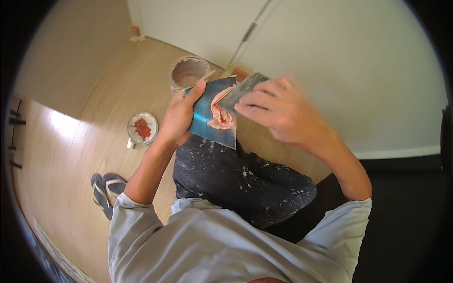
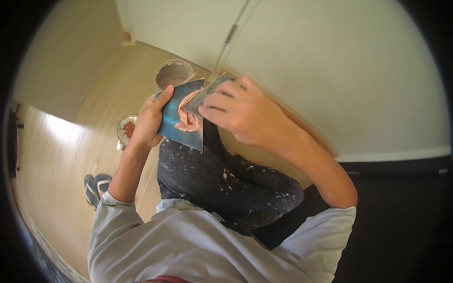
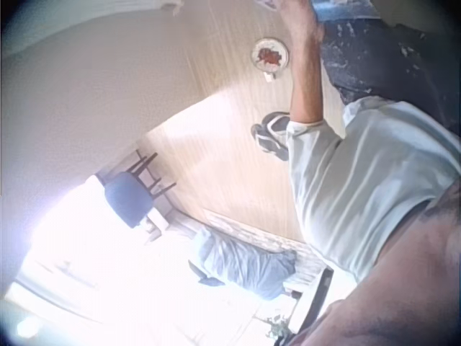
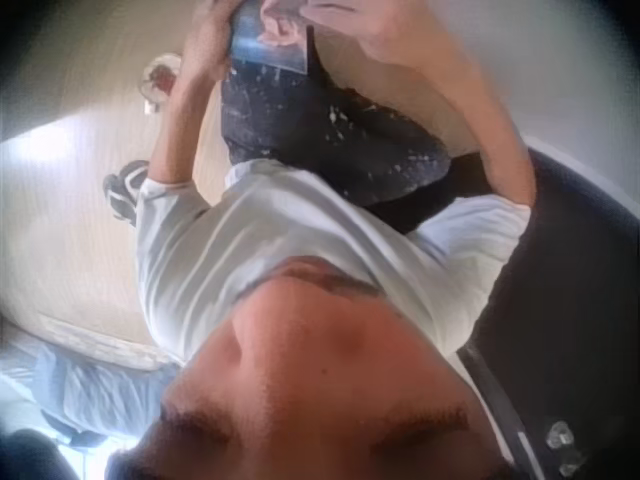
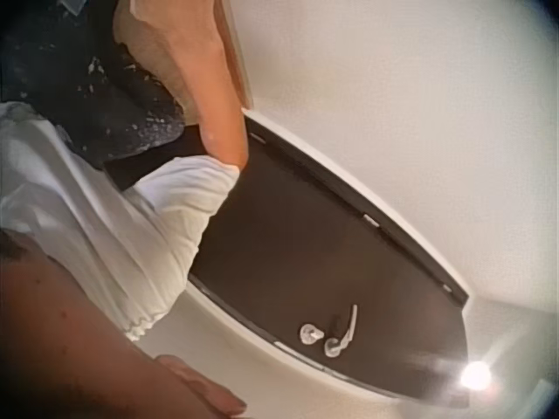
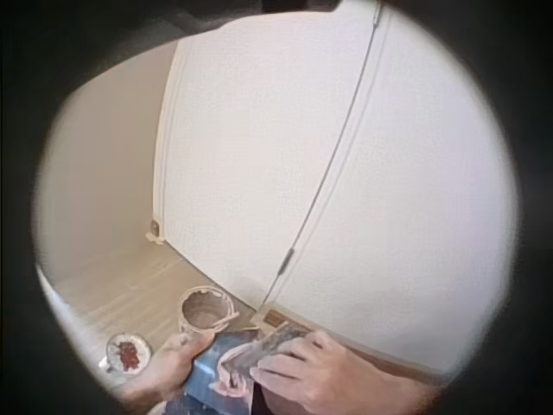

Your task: The person scoops a pinkish paste from a container onto a small trowel and applies it to the baseboard using a putty knife. They repeatedly smooth the material along the wooden trim, transferring excess paste between tools.

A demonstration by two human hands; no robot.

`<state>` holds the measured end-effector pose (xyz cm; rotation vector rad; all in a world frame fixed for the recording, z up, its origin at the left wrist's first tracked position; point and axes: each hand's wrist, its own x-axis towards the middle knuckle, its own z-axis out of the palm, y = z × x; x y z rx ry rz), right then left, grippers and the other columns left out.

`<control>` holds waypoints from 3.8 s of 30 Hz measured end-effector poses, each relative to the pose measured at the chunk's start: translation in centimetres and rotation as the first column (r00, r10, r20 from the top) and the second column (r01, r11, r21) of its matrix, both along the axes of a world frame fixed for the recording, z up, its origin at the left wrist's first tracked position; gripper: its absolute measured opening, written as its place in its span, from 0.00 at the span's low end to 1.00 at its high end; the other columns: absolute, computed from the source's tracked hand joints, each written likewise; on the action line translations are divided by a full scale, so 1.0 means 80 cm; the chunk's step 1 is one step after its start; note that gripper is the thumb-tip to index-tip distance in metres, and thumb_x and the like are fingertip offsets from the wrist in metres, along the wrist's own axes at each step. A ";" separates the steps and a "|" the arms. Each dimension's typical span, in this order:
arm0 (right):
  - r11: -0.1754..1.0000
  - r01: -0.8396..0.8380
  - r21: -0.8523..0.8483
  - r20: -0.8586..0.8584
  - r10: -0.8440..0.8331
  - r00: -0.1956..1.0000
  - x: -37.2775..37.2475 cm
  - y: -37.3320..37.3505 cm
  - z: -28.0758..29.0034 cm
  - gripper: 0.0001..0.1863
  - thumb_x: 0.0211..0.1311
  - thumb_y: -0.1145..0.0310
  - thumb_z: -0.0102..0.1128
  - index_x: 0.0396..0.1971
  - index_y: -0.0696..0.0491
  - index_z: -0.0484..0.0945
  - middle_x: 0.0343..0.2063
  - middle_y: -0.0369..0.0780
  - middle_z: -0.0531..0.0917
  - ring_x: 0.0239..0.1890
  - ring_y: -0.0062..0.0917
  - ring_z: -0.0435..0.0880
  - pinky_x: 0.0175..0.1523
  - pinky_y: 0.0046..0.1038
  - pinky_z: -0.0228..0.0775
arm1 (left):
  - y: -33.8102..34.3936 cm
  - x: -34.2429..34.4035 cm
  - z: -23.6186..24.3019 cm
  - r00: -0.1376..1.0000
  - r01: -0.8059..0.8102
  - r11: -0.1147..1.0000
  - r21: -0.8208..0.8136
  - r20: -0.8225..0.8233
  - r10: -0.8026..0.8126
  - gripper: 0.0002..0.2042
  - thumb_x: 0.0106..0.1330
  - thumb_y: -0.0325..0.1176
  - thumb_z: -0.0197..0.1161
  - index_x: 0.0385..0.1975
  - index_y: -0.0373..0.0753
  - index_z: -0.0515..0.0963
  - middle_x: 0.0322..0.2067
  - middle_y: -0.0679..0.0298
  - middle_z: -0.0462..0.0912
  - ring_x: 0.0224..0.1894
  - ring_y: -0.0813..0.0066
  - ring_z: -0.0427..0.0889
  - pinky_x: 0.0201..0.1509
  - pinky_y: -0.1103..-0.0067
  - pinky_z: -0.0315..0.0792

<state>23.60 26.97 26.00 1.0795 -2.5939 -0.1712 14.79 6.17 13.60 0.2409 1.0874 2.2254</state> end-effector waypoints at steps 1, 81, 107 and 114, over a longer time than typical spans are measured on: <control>1.000 0.014 -0.019 0.031 -0.013 0.999 0.015 0.012 -0.001 0.14 0.50 0.75 0.61 0.39 0.52 0.84 0.38 0.32 0.82 0.45 0.27 0.78 0.50 0.33 0.66 | 0.013 0.004 0.000 1.000 0.028 1.000 0.004 0.002 -0.028 0.19 0.75 0.46 0.56 0.45 0.32 0.77 0.36 0.61 0.84 0.35 0.79 0.84 0.40 0.79 0.79; -0.623 0.763 -0.173 -0.297 0.772 0.563 0.161 0.078 -0.128 0.18 0.76 0.59 0.45 0.25 0.51 0.69 0.16 0.29 0.62 0.13 0.14 0.57 0.17 0.17 0.48 | 0.263 0.083 0.022 0.988 0.066 0.933 0.353 0.111 -0.111 0.21 0.75 0.49 0.54 0.55 0.38 0.74 0.47 0.65 0.82 0.47 0.75 0.81 0.56 0.75 0.74; -0.749 -0.077 -0.658 0.238 -0.304 0.923 0.140 0.096 -0.161 0.12 0.70 0.68 0.61 0.42 0.63 0.81 0.37 0.35 0.84 0.38 0.14 0.79 0.42 0.20 0.72 | 0.268 0.098 0.029 0.736 -0.651 0.759 0.032 -0.219 0.641 0.26 0.77 0.54 0.49 0.43 0.30 0.74 0.38 0.63 0.78 0.37 0.78 0.75 0.43 0.78 0.71; -0.735 -0.041 -0.677 0.285 -0.313 0.906 0.127 0.102 -0.160 0.10 0.70 0.69 0.60 0.39 0.63 0.80 0.33 0.35 0.83 0.34 0.12 0.78 0.40 0.20 0.71 | 0.268 0.122 0.014 0.605 -0.505 0.861 0.065 -0.685 0.406 0.21 0.80 0.43 0.47 0.27 0.31 0.71 0.23 0.74 0.66 0.27 0.87 0.59 0.28 0.82 0.54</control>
